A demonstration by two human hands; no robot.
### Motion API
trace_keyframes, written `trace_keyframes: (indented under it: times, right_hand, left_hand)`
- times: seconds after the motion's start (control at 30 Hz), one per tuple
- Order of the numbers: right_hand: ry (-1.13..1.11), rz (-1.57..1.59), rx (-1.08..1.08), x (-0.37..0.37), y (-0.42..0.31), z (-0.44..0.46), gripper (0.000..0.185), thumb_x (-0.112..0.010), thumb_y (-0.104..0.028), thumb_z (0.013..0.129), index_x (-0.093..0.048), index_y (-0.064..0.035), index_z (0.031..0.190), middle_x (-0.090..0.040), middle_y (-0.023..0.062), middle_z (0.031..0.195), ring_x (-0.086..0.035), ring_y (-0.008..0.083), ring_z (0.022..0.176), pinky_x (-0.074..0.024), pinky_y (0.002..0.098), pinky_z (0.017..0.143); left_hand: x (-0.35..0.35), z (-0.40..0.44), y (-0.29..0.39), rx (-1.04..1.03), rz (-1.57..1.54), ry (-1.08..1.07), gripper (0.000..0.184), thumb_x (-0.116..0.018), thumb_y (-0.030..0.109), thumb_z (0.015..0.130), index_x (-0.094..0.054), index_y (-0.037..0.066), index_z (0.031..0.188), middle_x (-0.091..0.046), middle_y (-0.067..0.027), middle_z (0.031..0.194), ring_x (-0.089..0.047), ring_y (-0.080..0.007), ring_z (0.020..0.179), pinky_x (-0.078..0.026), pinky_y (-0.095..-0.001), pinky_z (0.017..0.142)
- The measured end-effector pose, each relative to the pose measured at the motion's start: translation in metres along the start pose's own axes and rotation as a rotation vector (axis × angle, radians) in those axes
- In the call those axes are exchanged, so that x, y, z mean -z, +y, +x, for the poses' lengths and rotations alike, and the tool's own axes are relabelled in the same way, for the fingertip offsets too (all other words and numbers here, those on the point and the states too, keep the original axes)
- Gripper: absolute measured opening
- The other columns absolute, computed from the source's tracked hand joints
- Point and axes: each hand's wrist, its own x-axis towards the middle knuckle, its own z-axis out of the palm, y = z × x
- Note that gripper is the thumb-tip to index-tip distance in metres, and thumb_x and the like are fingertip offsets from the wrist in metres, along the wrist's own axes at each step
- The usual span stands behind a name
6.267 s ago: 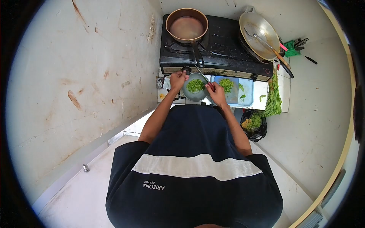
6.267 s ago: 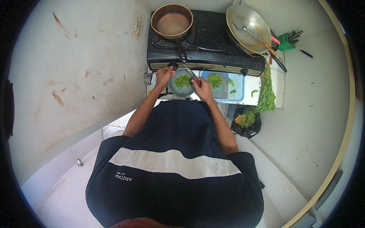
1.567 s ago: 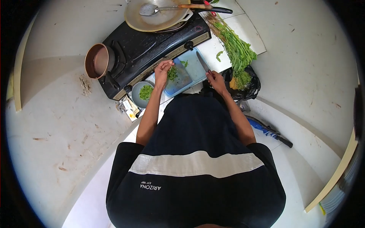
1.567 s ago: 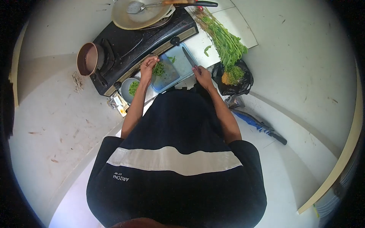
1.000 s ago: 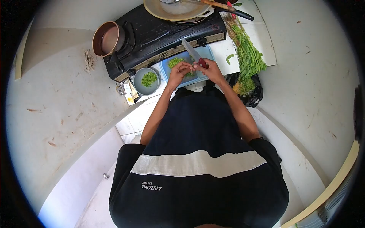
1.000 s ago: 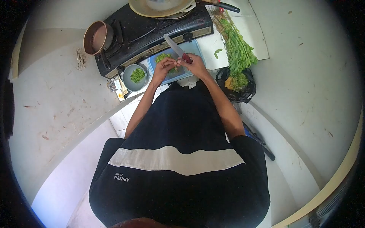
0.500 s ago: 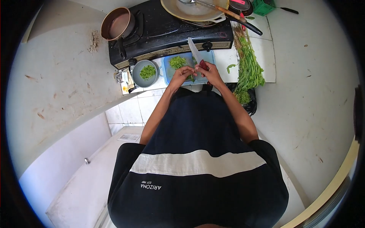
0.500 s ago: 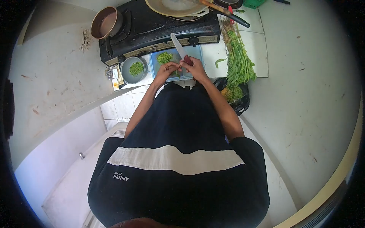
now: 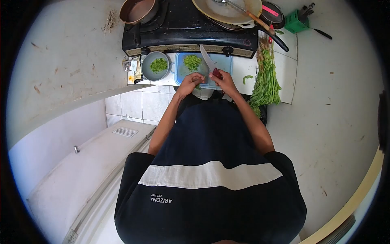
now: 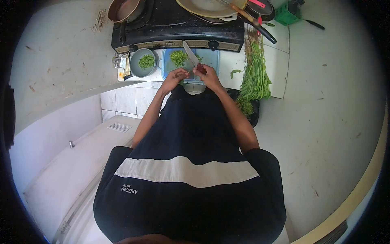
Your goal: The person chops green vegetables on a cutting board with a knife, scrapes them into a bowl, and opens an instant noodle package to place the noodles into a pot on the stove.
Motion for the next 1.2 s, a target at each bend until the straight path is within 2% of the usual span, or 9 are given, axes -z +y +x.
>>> trace_keyframes:
  times: [0.2, 0.43, 0.5, 0.73, 0.8, 0.83, 0.9, 1.0, 1.2]
  right_hand:
    - [-0.026, -0.224, -0.026, -0.004, 0.011, 0.008, 0.04, -0.068, -0.039, 0.099, -0.065, 0.0001, 0.093, -0.065, 0.0074, 0.074, -0.058, 0.0135, 0.061, -0.0461, 0.033, 0.06]
    - [-0.127, -0.475, 0.034, -0.017, 0.03, 0.02, 0.04, -0.064, -0.041, 0.102, -0.065, -0.001, 0.094, -0.066, 0.0039, 0.076, -0.058, 0.013, 0.067, -0.0477, 0.0314, 0.064]
    - [-0.109, -0.49, -0.001, -0.024, 0.029, 0.022, 0.04, -0.064, -0.039, 0.102, -0.067, -0.0003, 0.097, -0.066, 0.0049, 0.076, -0.059, 0.0138, 0.068, -0.0478, 0.0324, 0.064]
    - [0.032, -0.297, -0.034, -0.065, 0.01, 0.02, 0.037, -0.063, -0.036, 0.104, -0.067, 0.0009, 0.104, -0.066, 0.0065, 0.074, -0.061, 0.0139, 0.069, -0.0485, 0.0311, 0.065]
    - [0.062, -0.351, -0.033, -0.073, 0.009, 0.019, 0.038, -0.062, -0.037, 0.103, -0.065, 0.0005, 0.099, -0.066, 0.016, 0.073, -0.068, 0.0302, 0.069, -0.0513, 0.0418, 0.066]
    - [0.066, -0.354, -0.034, -0.076, 0.011, 0.019, 0.038, -0.062, -0.037, 0.103, -0.065, 0.0005, 0.099, -0.066, 0.016, 0.073, -0.068, 0.0302, 0.069, -0.0513, 0.0418, 0.066]
    - [0.047, -0.547, -0.043, -0.084, 0.012, 0.017, 0.037, -0.059, -0.038, 0.103, -0.065, -0.0019, 0.099, -0.069, 0.0217, 0.076, -0.069, 0.0428, 0.074, -0.0531, 0.0491, 0.07]
    - [0.063, -0.717, 0.011, -0.092, 0.01, 0.006, 0.037, -0.055, -0.039, 0.104, -0.065, -0.0038, 0.101, -0.069, 0.027, 0.081, -0.066, 0.0502, 0.081, -0.0521, 0.0564, 0.072]
    - [0.097, -0.789, -0.01, -0.103, 0.018, -0.009, 0.037, -0.054, -0.04, 0.104, -0.063, -0.0049, 0.109, -0.07, 0.0275, 0.083, -0.068, 0.0492, 0.082, -0.0531, 0.0579, 0.074]
  left_hand:
    - [0.04, -0.016, -0.013, -0.027, 0.423, 0.383, 0.012, -0.068, 0.013, 0.097, -0.071, 0.003, 0.103, -0.072, -0.0071, 0.087, -0.066, -0.0137, 0.084, -0.05, -0.0301, 0.079]
    - [0.073, -0.017, -0.013, -0.178, 0.461, 0.391, 0.012, -0.064, 0.011, 0.1, -0.068, 0.001, 0.103, -0.07, -0.0078, 0.086, -0.066, -0.0142, 0.083, -0.05, -0.0306, 0.079]
    - [0.081, -0.012, -0.014, -0.202, -0.092, 0.18, 0.014, -0.062, 0.013, 0.102, -0.065, 0.001, 0.108, -0.07, -0.0078, 0.091, -0.066, -0.0146, 0.084, -0.051, -0.0303, 0.081]
    - [0.115, -0.016, -0.009, -0.028, -0.172, 0.148, 0.015, -0.061, 0.018, 0.105, -0.065, 0.004, 0.108, -0.066, -0.003, 0.094, -0.062, -0.0134, 0.084, -0.052, -0.0314, 0.081]
    - [0.117, -0.017, -0.007, -0.077, 0.196, 0.142, 0.014, -0.063, 0.016, 0.103, -0.066, 0.002, 0.107, -0.066, -0.0058, 0.093, -0.065, -0.0191, 0.083, -0.053, -0.0351, 0.076]
    - [0.117, -0.016, -0.008, -0.079, 0.195, 0.138, 0.014, -0.063, 0.016, 0.103, -0.066, 0.002, 0.107, -0.066, -0.0058, 0.093, -0.065, -0.0191, 0.083, -0.053, -0.0351, 0.076]
    - [0.116, -0.013, -0.016, -0.325, 0.679, 0.2, 0.012, -0.064, 0.009, 0.097, -0.067, 0.001, 0.103, -0.068, -0.0148, 0.097, -0.067, -0.0313, 0.084, -0.054, -0.0441, 0.076]
    - [0.11, -0.007, -0.028, -0.445, 0.774, 0.167, 0.013, -0.063, 0.009, 0.095, -0.066, 0.001, 0.105, -0.066, -0.0182, 0.1, -0.066, -0.0411, 0.089, -0.054, -0.0495, 0.078]
    - [0.097, -0.002, -0.036, -0.41, 0.927, 0.258, 0.012, -0.06, 0.012, 0.098, -0.061, 0.004, 0.107, -0.063, -0.0164, 0.1, -0.066, -0.0395, 0.09, -0.054, -0.0497, 0.08]
